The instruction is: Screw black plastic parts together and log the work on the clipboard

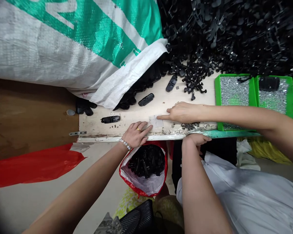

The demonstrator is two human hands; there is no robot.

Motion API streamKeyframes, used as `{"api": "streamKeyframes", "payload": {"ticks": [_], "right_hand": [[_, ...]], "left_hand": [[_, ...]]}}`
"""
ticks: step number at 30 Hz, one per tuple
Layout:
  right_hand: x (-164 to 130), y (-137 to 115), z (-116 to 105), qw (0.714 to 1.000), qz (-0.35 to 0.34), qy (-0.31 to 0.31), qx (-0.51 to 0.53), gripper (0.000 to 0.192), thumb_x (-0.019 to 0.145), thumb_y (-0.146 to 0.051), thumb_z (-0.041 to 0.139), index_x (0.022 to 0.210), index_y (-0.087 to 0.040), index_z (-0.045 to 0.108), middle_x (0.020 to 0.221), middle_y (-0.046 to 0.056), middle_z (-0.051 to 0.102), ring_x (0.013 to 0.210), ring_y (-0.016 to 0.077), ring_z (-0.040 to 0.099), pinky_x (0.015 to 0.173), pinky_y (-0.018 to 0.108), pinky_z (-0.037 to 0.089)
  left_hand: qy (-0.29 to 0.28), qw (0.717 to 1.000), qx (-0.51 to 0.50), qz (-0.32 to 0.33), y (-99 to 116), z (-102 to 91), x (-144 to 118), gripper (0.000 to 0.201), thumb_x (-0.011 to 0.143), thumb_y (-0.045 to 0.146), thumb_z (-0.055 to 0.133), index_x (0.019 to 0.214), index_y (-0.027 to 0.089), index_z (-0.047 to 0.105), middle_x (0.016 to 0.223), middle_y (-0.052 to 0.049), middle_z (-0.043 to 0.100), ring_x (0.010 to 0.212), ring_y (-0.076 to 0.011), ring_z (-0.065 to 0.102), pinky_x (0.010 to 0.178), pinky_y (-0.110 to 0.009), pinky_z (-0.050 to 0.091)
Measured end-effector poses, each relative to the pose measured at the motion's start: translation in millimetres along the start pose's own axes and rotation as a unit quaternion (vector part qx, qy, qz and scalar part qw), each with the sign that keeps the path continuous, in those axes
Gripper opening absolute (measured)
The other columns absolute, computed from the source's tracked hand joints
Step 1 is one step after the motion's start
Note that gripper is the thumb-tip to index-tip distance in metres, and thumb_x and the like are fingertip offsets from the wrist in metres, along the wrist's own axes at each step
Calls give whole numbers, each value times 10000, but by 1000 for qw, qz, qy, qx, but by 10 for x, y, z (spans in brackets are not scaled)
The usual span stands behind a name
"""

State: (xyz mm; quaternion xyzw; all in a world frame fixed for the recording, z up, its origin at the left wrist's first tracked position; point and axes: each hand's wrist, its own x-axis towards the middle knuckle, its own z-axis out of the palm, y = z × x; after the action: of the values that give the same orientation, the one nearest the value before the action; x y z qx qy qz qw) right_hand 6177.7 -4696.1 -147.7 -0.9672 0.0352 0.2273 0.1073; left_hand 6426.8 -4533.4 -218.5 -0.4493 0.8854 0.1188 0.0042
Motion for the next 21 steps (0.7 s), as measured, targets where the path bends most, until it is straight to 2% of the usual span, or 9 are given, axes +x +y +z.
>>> {"api": "streamKeyframes", "payload": {"ticks": [4, 8, 16, 21], "right_hand": [[144, 22, 113, 1000, 15, -12, 19, 601, 872, -108, 303, 1428, -295, 171, 829, 67, 582, 505, 120, 440, 471, 273, 203], [202, 56, 127, 1000, 8, -21, 13, 607, 881, -114, 295, 1431, -322, 143, 820, 61, 574, 530, 131, 454, 476, 268, 209], [246, -2, 165, 1000, 16, -3, -15, 635, 877, -119, 301, 1425, -368, 101, 884, 78, 582, 524, 127, 452, 476, 253, 214], [240, -27, 100, 1000, 11, 9, -9, 635, 849, -90, 336, 1424, -313, 186, 980, 123, 604, 541, 118, 492, 481, 247, 264]], "left_hand": [[3, 1000, 6, -1, 5, -11, -4, 523, 814, 344, 495, 1313, 192, 471, 1290, -154, 488, 1100, -319, 441, 851, -418, 383], [1, 1000, 7, -3, 8, -15, 1, 522, 817, 344, 493, 1317, 197, 469, 1288, -152, 489, 1105, -321, 440, 857, -421, 383], [-2, 1000, 11, -7, 17, -14, -3, 534, 823, 349, 483, 1334, 197, 449, 1301, -154, 477, 1119, -321, 427, 870, -427, 373], [11, 1000, 22, -6, 16, -58, 17, 562, 792, 366, 524, 1313, 163, 472, 1254, -133, 526, 1087, -286, 452, 845, -380, 392]]}}
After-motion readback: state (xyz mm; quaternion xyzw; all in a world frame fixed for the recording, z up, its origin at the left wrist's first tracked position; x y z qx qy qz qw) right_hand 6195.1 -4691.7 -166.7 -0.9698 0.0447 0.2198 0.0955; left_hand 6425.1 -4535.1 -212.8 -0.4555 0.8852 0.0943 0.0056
